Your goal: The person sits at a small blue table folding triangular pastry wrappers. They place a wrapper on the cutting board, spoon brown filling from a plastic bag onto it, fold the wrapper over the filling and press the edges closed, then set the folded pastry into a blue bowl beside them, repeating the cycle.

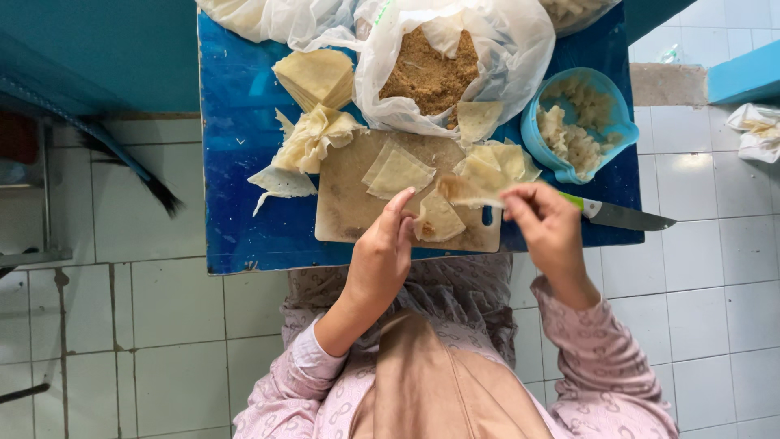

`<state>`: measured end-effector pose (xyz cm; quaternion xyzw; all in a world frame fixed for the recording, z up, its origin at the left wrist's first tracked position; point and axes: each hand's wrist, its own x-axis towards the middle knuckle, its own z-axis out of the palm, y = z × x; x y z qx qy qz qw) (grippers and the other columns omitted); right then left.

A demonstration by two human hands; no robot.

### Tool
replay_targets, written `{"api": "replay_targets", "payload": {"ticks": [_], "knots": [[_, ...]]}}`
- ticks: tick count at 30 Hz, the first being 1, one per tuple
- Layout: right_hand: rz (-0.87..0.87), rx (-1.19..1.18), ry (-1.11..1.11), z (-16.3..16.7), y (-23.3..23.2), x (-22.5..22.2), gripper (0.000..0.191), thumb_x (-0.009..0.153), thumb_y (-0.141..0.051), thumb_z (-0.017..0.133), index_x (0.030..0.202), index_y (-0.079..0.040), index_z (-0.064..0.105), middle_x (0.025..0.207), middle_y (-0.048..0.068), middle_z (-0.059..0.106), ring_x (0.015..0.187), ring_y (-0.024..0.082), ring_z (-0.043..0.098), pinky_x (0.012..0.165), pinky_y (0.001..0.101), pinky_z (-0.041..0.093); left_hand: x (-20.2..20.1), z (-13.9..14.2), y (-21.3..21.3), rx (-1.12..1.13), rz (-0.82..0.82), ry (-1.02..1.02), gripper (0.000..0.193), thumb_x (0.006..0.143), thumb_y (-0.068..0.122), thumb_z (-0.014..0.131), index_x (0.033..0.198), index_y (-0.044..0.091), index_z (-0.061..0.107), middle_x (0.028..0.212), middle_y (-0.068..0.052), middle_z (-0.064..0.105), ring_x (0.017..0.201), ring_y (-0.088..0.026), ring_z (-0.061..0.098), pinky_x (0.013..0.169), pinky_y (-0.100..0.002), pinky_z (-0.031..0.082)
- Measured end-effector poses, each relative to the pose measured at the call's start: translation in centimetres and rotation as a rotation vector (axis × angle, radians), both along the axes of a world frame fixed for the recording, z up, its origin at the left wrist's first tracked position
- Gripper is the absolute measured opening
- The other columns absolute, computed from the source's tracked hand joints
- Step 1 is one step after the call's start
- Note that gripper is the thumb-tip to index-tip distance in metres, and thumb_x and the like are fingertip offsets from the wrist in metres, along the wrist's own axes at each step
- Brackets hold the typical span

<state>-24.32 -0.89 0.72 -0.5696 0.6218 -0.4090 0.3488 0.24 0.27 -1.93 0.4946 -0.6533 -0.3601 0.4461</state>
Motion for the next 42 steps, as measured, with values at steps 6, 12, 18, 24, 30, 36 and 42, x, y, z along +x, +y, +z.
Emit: {"api": "replay_targets", "payload": {"ticks": [6, 12, 18, 24, 30, 36, 42], "knots": [[0.148, -0.485, 0.165, 3.2, -8.5, 2.4, 0.02, 0.107, -0.001, 0.06, 0.123, 0.005, 0.069, 0.12, 0.013, 0.072, 0.107, 0.023, 0.069, 0.092, 0.0339, 0.056, -1.0, 0.6, -0.3, -0.101, -0.01, -0.113, 0.021, 0.094, 0.005, 0.07, 0.113, 0.005, 0.064, 0.102, -0.013, 0.068, 0.087, -0.034, 0.068, 0.073, -0.041, 0.054], [0.357, -0.239, 0.544, 4.7, -5.2, 4.6, 0.012, 0.095, -0.011, 0.071, 0.094, 0.0, 0.066, 0.093, 0.017, 0.065, 0.089, 0.036, 0.065, 0.079, 0.0426, 0.051, -0.4, 0.3, -1.0, -0.152, 0.005, -0.161, 0.011, 0.091, 0.006, 0.071, 0.101, 0.003, 0.067, 0.102, -0.014, 0.062, 0.087, -0.035, 0.065, 0.073, -0.043, 0.053], [0.358, -0.066, 0.662, 0.5, -1.1, 5.0, 0.018, 0.083, -0.016, 0.077, 0.084, -0.004, 0.065, 0.086, 0.013, 0.066, 0.081, 0.034, 0.065, 0.072, 0.0434, 0.05, -0.4, -0.4, -1.7, -0.133, -0.013, -0.242, 0.015, 0.093, 0.014, 0.073, 0.098, 0.003, 0.064, 0.102, -0.016, 0.061, 0.088, -0.035, 0.064, 0.074, -0.044, 0.053], [0.173, 0.133, -0.007, -0.9, -0.1, 4.7, 0.011, 0.093, -0.006, 0.07, 0.103, -0.004, 0.065, 0.097, 0.006, 0.071, 0.086, 0.012, 0.07, 0.077, 0.0259, 0.056, -0.3, -0.1, -2.0, -0.114, -0.015, -0.256, 0.016, 0.093, 0.014, 0.073, 0.101, 0.004, 0.063, 0.105, -0.014, 0.061, 0.091, -0.035, 0.064, 0.076, -0.043, 0.053], [0.128, -0.001, 0.034, -2.2, -0.2, 6.3, 0.022, 0.088, -0.001, 0.077, 0.106, -0.003, 0.064, 0.092, 0.004, 0.066, 0.082, 0.009, 0.064, 0.071, 0.0242, 0.053, 0.0, -0.2, -2.2, -0.092, -0.039, -0.197, 0.03, 0.089, 0.012, 0.075, 0.112, 0.002, 0.058, 0.111, -0.015, 0.06, 0.098, -0.037, 0.064, 0.079, -0.044, 0.053], [0.225, -0.195, 0.32, -1.7, -0.5, 6.4, 0.02, 0.082, -0.002, 0.082, 0.097, -0.004, 0.069, 0.098, 0.01, 0.063, 0.085, 0.024, 0.063, 0.071, 0.0327, 0.05, 0.6, -0.3, -2.2, -0.169, -0.076, -0.187, 0.026, 0.093, 0.011, 0.075, 0.114, 0.005, 0.06, 0.117, -0.015, 0.059, 0.1, -0.035, 0.065, 0.079, -0.043, 0.054], [0.254, -0.357, 0.446, -1.3, 0.1, 6.3, 0.026, 0.077, -0.008, 0.085, 0.098, -0.003, 0.07, 0.099, 0.011, 0.065, 0.092, 0.03, 0.062, 0.08, 0.0397, 0.048, 1.2, -0.6, -2.8, -0.22, -0.118, -0.204, 0.027, 0.089, 0.011, 0.075, 0.113, 0.007, 0.064, 0.117, -0.013, 0.059, 0.099, -0.033, 0.066, 0.077, -0.04, 0.055]]}}
